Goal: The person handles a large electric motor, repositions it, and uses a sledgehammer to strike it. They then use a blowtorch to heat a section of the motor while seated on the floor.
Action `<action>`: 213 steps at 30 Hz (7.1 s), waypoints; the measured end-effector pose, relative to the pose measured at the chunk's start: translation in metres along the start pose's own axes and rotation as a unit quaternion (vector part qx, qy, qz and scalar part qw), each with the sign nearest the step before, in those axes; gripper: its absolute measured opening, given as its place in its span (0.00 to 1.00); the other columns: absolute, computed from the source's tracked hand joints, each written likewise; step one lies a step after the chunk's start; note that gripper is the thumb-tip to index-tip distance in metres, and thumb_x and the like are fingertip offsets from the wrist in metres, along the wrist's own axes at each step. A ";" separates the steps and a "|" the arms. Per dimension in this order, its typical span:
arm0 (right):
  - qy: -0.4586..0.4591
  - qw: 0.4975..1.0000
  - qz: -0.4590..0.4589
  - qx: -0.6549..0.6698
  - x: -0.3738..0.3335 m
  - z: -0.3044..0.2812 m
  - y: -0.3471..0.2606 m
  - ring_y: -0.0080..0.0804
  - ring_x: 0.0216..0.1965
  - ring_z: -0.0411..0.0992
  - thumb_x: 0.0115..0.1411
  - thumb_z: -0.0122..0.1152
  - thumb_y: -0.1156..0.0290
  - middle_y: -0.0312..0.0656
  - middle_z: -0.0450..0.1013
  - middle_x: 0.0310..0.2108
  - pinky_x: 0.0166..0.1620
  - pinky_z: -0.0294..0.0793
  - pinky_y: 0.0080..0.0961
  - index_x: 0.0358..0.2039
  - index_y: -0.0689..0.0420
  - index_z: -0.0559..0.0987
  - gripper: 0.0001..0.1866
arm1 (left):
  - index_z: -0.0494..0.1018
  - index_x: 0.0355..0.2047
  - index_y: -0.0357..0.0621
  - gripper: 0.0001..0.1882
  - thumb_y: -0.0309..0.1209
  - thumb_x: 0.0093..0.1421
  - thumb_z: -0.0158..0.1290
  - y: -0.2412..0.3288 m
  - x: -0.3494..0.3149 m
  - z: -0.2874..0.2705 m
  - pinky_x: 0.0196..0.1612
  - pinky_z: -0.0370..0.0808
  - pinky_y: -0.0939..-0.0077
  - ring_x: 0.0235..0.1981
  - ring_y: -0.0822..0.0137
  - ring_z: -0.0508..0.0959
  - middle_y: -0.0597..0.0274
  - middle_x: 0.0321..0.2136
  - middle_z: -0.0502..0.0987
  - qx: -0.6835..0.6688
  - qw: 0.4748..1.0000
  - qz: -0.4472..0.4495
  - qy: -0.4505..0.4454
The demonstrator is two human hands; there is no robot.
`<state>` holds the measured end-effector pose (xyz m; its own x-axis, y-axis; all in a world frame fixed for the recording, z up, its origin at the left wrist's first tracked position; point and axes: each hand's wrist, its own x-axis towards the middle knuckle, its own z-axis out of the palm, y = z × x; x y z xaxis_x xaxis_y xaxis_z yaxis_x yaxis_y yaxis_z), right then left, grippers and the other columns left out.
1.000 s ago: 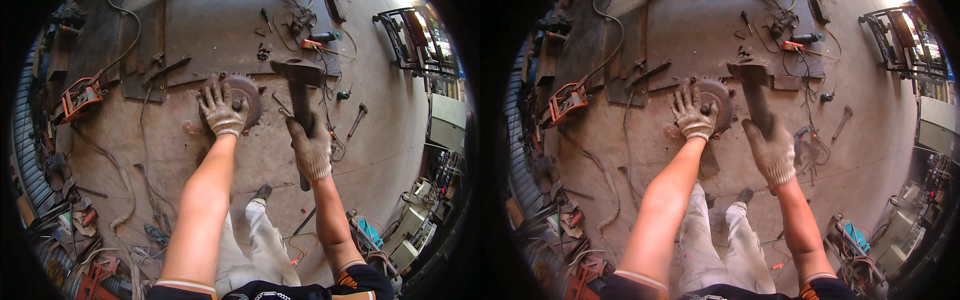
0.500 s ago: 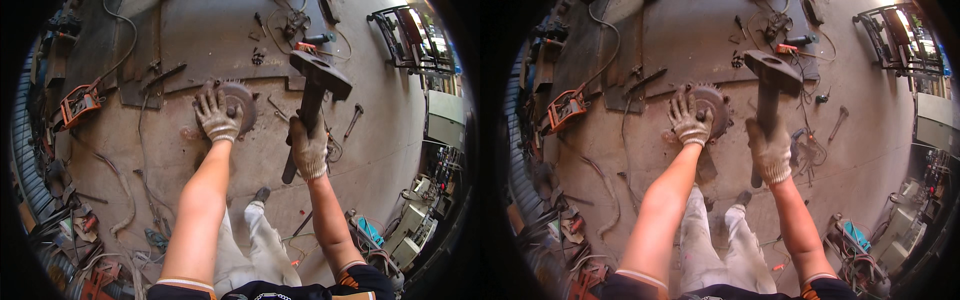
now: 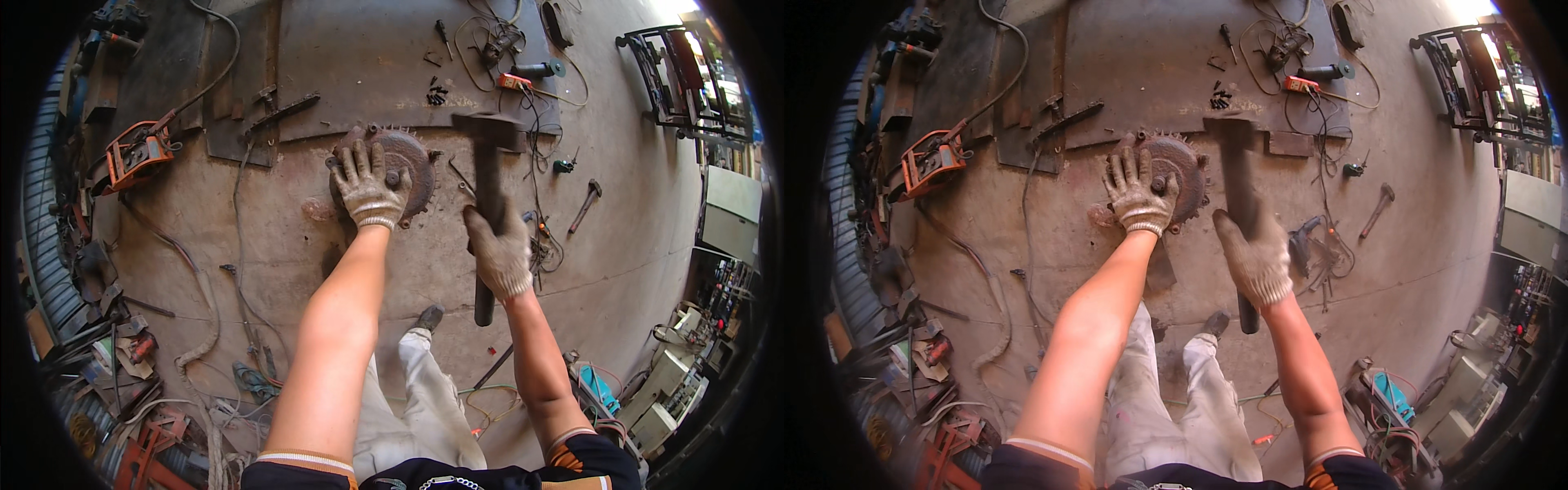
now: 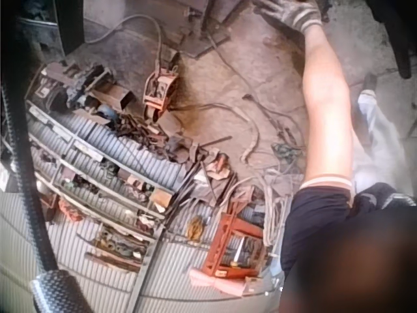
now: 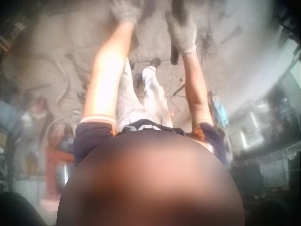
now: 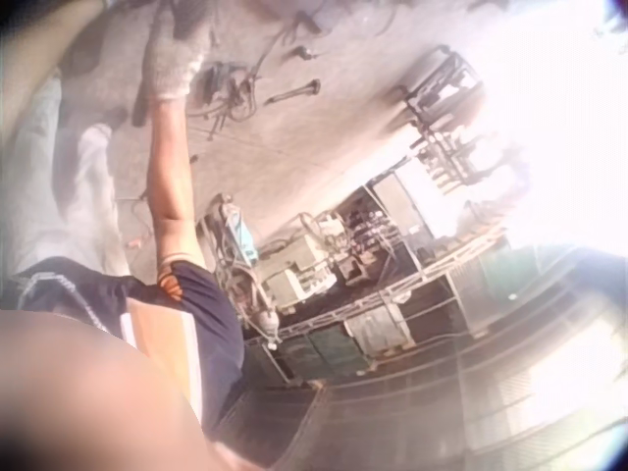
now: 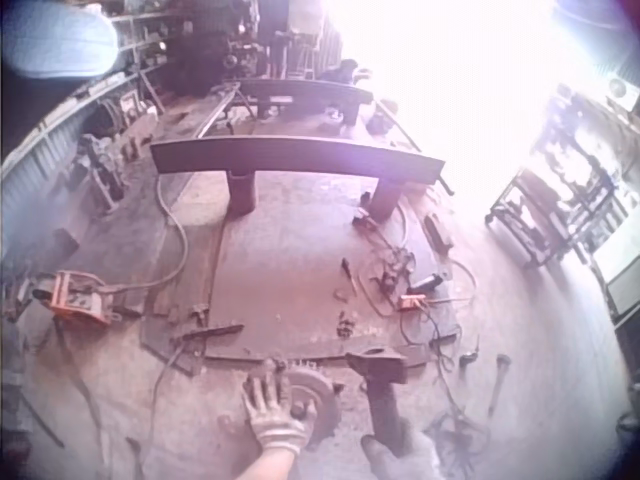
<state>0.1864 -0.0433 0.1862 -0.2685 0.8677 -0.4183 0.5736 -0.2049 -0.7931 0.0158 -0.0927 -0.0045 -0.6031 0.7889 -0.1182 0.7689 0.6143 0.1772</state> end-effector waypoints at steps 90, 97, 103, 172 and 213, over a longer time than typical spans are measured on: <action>0.065 0.977 -0.099 0.176 -0.017 -0.020 -0.029 0.22 0.24 0.70 0.61 0.63 0.70 0.39 0.75 0.26 0.30 0.72 0.21 0.45 0.67 0.76 0.16 | 0.63 0.70 0.53 0.42 0.61 0.61 0.45 0.000 -0.001 0.006 0.73 0.41 0.37 0.74 0.43 0.50 0.50 0.73 0.54 -0.031 0.999 0.002 0.043; 0.083 0.969 -0.188 -0.136 0.004 0.007 0.013 0.29 0.33 0.77 0.65 0.60 0.67 0.50 0.78 0.31 0.35 0.76 0.28 0.43 0.62 0.77 0.13 | 0.64 0.70 0.50 0.41 0.59 0.61 0.47 -0.001 -0.004 0.003 0.74 0.38 0.39 0.74 0.43 0.50 0.49 0.72 0.56 -0.059 0.997 0.001 0.053; 0.042 0.997 -0.065 0.031 0.002 -0.010 0.009 0.18 0.21 0.67 0.66 0.63 0.63 0.31 0.70 0.22 0.25 0.68 0.21 0.41 0.58 0.77 0.12 | 0.62 0.71 0.53 0.41 0.61 0.62 0.44 0.000 0.000 0.000 0.73 0.41 0.38 0.75 0.43 0.50 0.52 0.74 0.53 -0.022 1.000 -0.011 -0.004; -0.088 0.896 0.260 -0.348 -0.091 -0.090 0.138 0.58 0.45 0.78 0.59 0.64 0.47 0.60 0.79 0.41 0.48 0.75 0.48 0.45 0.61 0.78 0.28 | 0.57 0.73 0.55 0.42 0.62 0.64 0.41 -0.006 -0.005 0.014 0.73 0.40 0.37 0.76 0.44 0.46 0.50 0.75 0.49 0.005 0.999 0.027 0.045; -0.158 0.752 0.548 -0.331 -0.128 -0.239 0.668 0.50 0.49 0.80 0.72 0.38 0.68 0.55 0.77 0.52 0.51 0.81 0.45 0.68 0.59 0.64 0.25 | 0.56 0.72 0.41 0.35 0.51 0.72 0.40 -0.106 0.012 0.032 0.68 0.63 0.59 0.70 0.55 0.63 0.46 0.70 0.60 0.140 0.985 0.079 0.068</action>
<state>0.7889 -0.1835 -0.1844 0.5359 0.1698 -0.8270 0.8155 -0.3575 0.4551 -0.0666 -0.1477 -0.0562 -0.4799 0.8770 0.0241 0.8721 0.4798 -0.0966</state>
